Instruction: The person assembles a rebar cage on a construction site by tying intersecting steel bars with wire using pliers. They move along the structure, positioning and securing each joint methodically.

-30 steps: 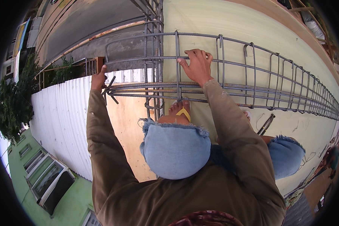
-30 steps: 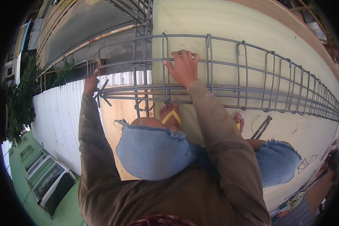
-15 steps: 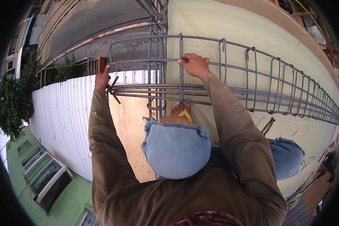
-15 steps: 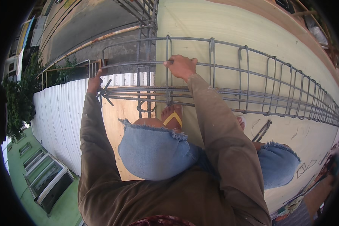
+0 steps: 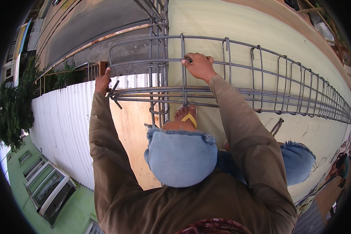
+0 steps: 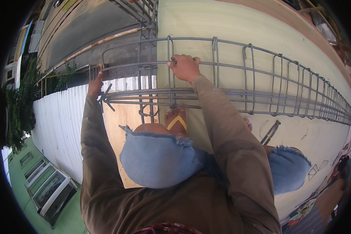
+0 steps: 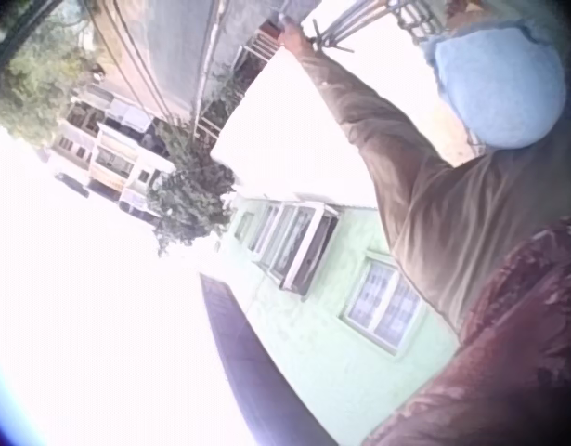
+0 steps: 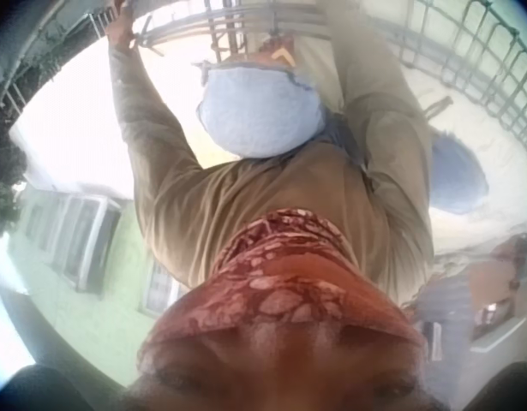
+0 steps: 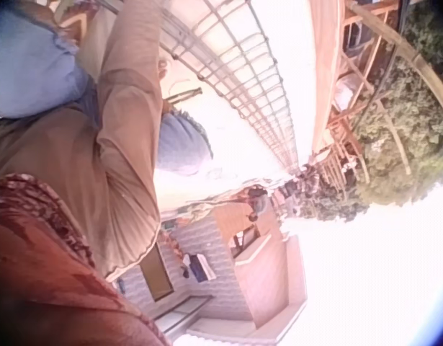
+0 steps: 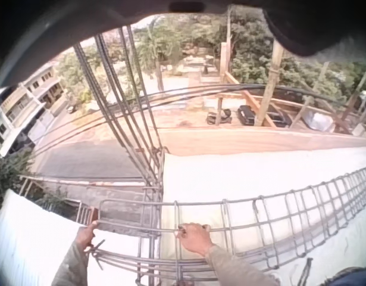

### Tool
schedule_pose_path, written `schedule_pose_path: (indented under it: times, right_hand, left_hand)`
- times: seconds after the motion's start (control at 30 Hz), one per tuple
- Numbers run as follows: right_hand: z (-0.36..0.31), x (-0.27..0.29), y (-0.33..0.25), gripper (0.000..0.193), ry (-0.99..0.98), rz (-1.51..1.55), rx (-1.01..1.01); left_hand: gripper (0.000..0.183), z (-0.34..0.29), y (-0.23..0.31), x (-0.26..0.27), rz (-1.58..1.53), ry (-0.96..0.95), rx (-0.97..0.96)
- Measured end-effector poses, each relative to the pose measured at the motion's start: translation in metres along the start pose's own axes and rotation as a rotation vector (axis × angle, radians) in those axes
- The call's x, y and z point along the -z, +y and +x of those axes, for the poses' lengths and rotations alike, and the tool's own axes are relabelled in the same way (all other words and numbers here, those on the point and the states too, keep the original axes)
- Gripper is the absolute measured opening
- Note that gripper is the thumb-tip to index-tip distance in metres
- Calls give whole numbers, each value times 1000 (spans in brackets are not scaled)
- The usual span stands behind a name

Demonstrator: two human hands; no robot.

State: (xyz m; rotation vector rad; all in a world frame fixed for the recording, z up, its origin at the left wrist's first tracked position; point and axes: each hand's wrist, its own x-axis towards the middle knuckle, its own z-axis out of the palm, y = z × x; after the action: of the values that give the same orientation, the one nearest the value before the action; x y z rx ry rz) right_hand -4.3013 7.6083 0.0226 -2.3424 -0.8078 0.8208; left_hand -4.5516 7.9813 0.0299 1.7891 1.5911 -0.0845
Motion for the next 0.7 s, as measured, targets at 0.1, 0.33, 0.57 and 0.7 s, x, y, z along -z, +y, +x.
schedule_pose_path:
  times: [0.1,0.33,0.57,0.7]
  right_hand:
    - [-5,10,6,37,193,-85,157]
    - [-6,172,67,30,193,-487,359]
    - [-181,284,174,21,16,-901,161]
    - [-309,266,219,19,-183,-666,-171]
  left_hand:
    - [71,2,3,-1,38,34,-22]
    - [65,15,-3,2,3,-37,0]
    - [59,19,-22,-14,-160,-121,-18]
    - [62,17,-28,-26,-361,-175,-68]
